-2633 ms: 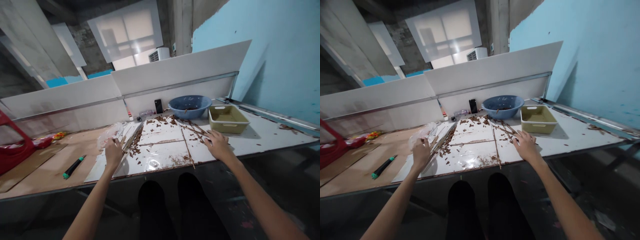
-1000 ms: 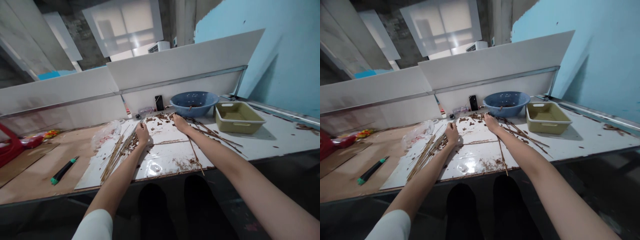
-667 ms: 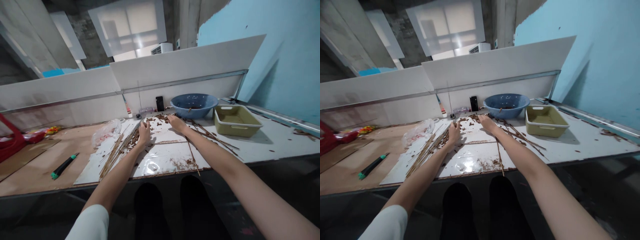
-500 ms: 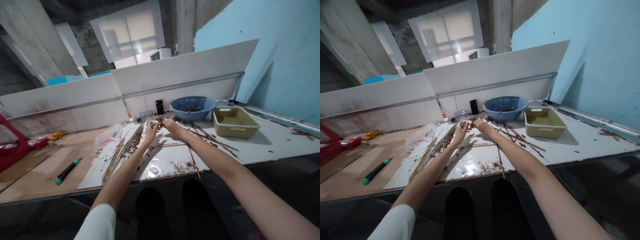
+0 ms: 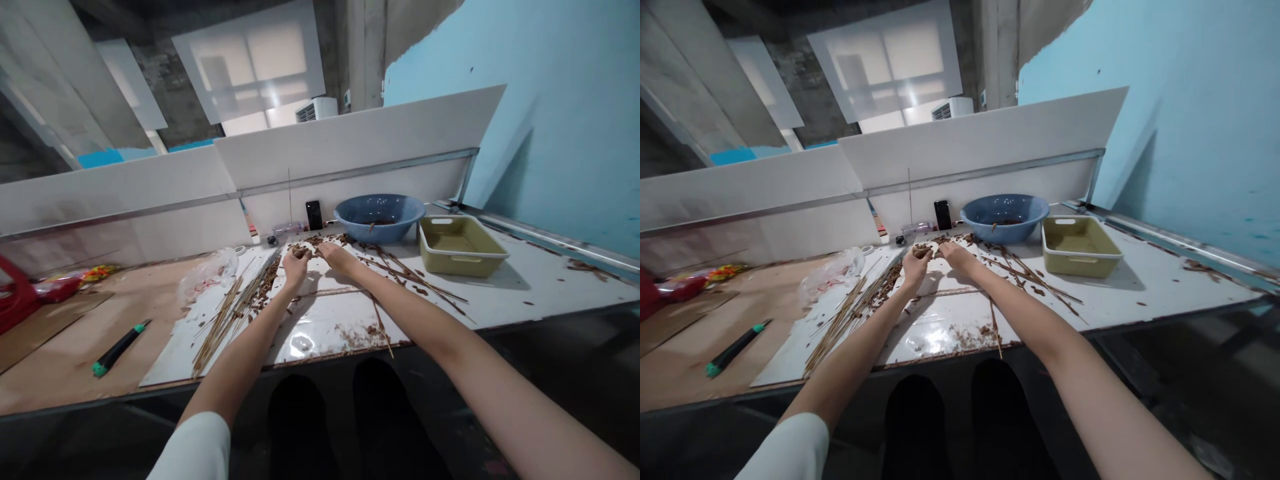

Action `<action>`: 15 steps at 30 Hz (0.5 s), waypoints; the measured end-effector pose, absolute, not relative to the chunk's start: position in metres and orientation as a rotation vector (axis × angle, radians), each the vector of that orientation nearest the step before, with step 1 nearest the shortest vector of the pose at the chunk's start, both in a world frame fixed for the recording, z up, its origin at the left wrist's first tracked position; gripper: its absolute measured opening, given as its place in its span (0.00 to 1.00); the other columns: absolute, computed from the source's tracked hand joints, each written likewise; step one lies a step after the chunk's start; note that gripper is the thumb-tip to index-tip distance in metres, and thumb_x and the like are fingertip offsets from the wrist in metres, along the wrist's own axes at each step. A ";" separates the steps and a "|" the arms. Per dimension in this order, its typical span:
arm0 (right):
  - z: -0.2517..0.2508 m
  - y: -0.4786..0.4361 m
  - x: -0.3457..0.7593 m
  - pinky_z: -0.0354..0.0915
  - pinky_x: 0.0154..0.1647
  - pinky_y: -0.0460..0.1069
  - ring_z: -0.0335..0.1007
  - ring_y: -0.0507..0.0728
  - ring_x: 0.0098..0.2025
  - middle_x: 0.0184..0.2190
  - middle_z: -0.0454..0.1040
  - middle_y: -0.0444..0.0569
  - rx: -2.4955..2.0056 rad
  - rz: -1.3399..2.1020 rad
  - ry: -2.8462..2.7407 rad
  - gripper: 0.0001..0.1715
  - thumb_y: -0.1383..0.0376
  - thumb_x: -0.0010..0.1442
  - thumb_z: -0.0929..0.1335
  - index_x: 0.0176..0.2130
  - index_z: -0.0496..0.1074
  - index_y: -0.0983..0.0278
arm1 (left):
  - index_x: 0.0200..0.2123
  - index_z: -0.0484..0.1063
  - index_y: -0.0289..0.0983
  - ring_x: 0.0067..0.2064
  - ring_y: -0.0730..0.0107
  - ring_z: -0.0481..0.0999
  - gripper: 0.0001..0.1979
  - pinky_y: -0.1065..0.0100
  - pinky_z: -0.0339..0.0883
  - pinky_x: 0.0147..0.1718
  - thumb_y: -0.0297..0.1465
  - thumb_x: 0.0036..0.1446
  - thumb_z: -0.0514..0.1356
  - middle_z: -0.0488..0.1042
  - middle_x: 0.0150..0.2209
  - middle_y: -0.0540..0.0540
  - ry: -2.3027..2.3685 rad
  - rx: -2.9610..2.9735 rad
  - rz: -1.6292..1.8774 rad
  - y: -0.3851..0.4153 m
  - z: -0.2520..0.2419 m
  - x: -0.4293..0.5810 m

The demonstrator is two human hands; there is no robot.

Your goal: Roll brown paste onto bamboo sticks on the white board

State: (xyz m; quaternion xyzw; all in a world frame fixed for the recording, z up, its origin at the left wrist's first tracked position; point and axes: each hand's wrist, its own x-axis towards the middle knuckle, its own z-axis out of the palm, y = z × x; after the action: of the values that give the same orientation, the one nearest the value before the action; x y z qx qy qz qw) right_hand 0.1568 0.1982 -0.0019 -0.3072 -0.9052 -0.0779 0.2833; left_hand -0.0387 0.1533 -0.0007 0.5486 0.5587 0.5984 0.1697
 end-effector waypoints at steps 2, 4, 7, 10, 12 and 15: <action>0.000 0.197 0.163 0.70 0.65 0.62 0.75 0.68 0.57 0.53 0.79 0.64 -0.931 -0.204 -2.353 0.14 0.66 0.81 0.62 0.57 0.73 0.69 | 0.32 0.68 0.43 0.38 0.55 0.84 0.11 0.58 0.77 0.42 0.36 0.62 0.69 0.83 0.35 0.42 1.749 1.582 1.665 0.151 0.004 -0.057; 0.000 0.196 0.171 0.69 0.66 0.61 0.75 0.68 0.58 0.53 0.78 0.65 -1.016 -0.199 -2.310 0.15 0.66 0.81 0.61 0.58 0.72 0.69 | 0.31 0.66 0.44 0.39 0.52 0.83 0.13 0.55 0.75 0.46 0.36 0.64 0.66 0.81 0.33 0.41 1.924 1.697 1.586 0.148 0.007 -0.073; 0.000 0.192 0.178 0.69 0.65 0.61 0.75 0.68 0.56 0.52 0.78 0.65 -1.078 -0.190 -2.301 0.18 0.64 0.82 0.58 0.57 0.72 0.69 | 0.32 0.67 0.43 0.46 0.45 0.81 0.11 0.49 0.71 0.56 0.37 0.67 0.64 0.77 0.32 0.39 2.026 1.909 1.492 0.143 0.006 -0.086; 0.000 0.188 0.178 0.69 0.64 0.61 0.75 0.69 0.57 0.52 0.79 0.64 -1.074 -0.198 -2.282 0.20 0.58 0.83 0.59 0.57 0.73 0.68 | 0.35 0.70 0.41 0.51 0.41 0.78 0.07 0.45 0.65 0.63 0.33 0.68 0.60 0.75 0.36 0.37 2.022 2.042 1.464 0.141 0.003 -0.085; 0.001 0.185 0.178 0.69 0.63 0.61 0.75 0.70 0.57 0.52 0.79 0.65 -1.059 -0.211 -2.278 0.22 0.53 0.83 0.61 0.57 0.73 0.67 | 0.37 0.71 0.40 0.52 0.40 0.77 0.05 0.43 0.62 0.65 0.29 0.69 0.57 0.75 0.39 0.35 2.022 2.122 1.437 0.141 0.002 -0.082; 0.002 0.184 0.179 0.69 0.62 0.59 0.77 0.70 0.56 0.50 0.81 0.65 -1.068 -0.216 -2.265 0.22 0.53 0.82 0.63 0.54 0.75 0.67 | 0.41 0.73 0.38 0.53 0.39 0.75 0.06 0.42 0.61 0.66 0.26 0.69 0.55 0.75 0.41 0.34 1.981 2.171 1.462 0.142 0.000 -0.080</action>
State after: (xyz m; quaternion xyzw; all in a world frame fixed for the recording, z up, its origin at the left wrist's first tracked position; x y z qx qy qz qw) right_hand 0.1787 0.1837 0.0017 -0.4042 -0.8570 -0.0817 0.3092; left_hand -0.0801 0.1424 -0.0002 0.6598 0.6018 0.4444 -0.0705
